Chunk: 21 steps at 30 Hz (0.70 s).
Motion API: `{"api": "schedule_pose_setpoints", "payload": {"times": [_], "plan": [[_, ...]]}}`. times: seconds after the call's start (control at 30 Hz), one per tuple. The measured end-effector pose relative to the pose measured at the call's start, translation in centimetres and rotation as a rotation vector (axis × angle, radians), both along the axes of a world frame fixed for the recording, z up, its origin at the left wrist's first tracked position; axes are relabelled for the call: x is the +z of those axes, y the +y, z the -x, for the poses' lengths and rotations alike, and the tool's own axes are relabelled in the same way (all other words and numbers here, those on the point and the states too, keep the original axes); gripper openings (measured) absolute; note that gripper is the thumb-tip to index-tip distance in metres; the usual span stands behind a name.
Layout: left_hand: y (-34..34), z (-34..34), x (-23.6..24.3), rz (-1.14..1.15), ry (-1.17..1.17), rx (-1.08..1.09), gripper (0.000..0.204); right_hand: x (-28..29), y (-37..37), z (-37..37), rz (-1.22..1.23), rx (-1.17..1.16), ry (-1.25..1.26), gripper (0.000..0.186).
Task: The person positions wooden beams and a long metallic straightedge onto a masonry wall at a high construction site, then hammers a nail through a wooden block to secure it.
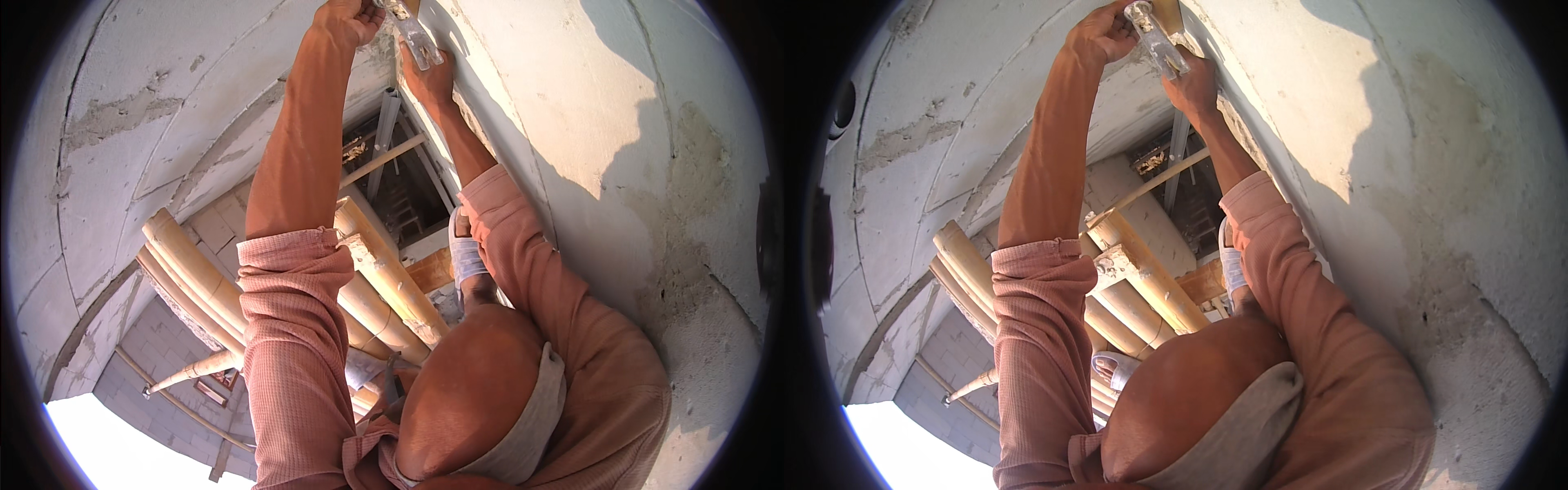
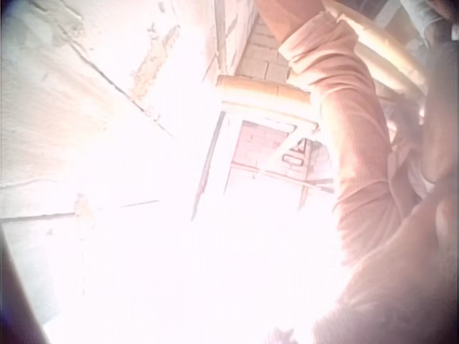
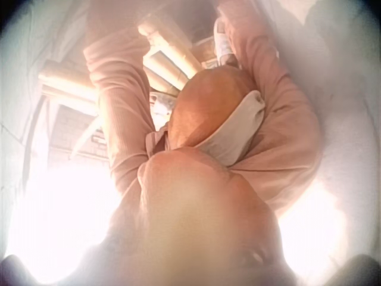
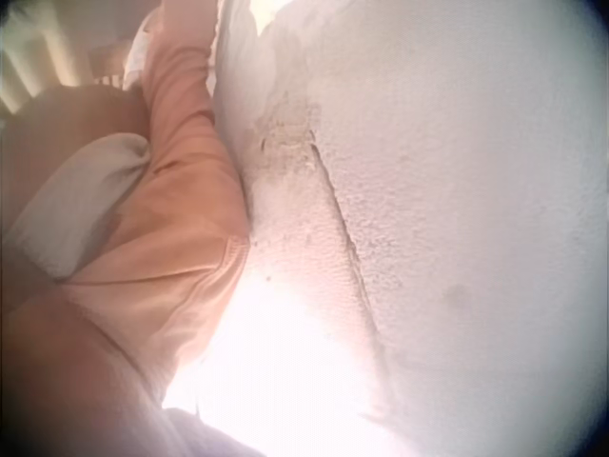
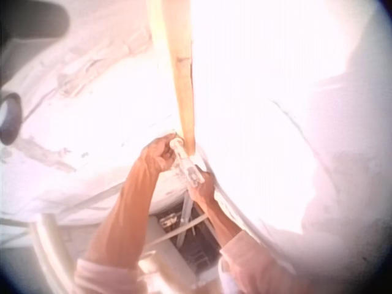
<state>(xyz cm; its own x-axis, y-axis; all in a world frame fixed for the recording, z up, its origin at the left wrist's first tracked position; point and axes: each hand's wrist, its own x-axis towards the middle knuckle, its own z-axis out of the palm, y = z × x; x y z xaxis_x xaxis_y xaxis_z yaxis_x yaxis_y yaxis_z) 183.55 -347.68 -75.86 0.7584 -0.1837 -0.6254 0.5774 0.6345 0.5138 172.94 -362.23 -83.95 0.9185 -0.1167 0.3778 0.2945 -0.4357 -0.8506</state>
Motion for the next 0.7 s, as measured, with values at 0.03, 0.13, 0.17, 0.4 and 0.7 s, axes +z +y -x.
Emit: {"api": "schedule_pose_setpoints", "payload": {"times": [0.03, 0.13, 0.17, 0.4, 0.7], "plan": [[1.2, 0.7, -0.5, -0.014, 0.012, 0.018, 0.016, 0.4, 1.0, 1.0, -0.048, 0.063, -0.012, 0.015], [2.5, 0.9, -1.1, 0.088, -0.083, -0.057, 0.015, 1.4, 1.3, 1.1, 0.065, 0.158, -0.003, 0.018], [2.7, 0.6, -1.1, 0.063, -0.058, -0.030, 0.015, 1.5, 2.0, 0.9, -0.113, 0.090, 0.134, 0.019], [1.7, 0.7, -0.3, 0.077, -0.059, -0.028, 0.013, 1.1, 1.6, 0.7, -0.098, 0.092, 0.007, 0.028], [1.8, 0.3, -0.9, 0.008, -0.003, 0.007, 0.014, 0.2, 0.8, 0.9, 0.046, 0.052, 0.032, 0.020]]}}
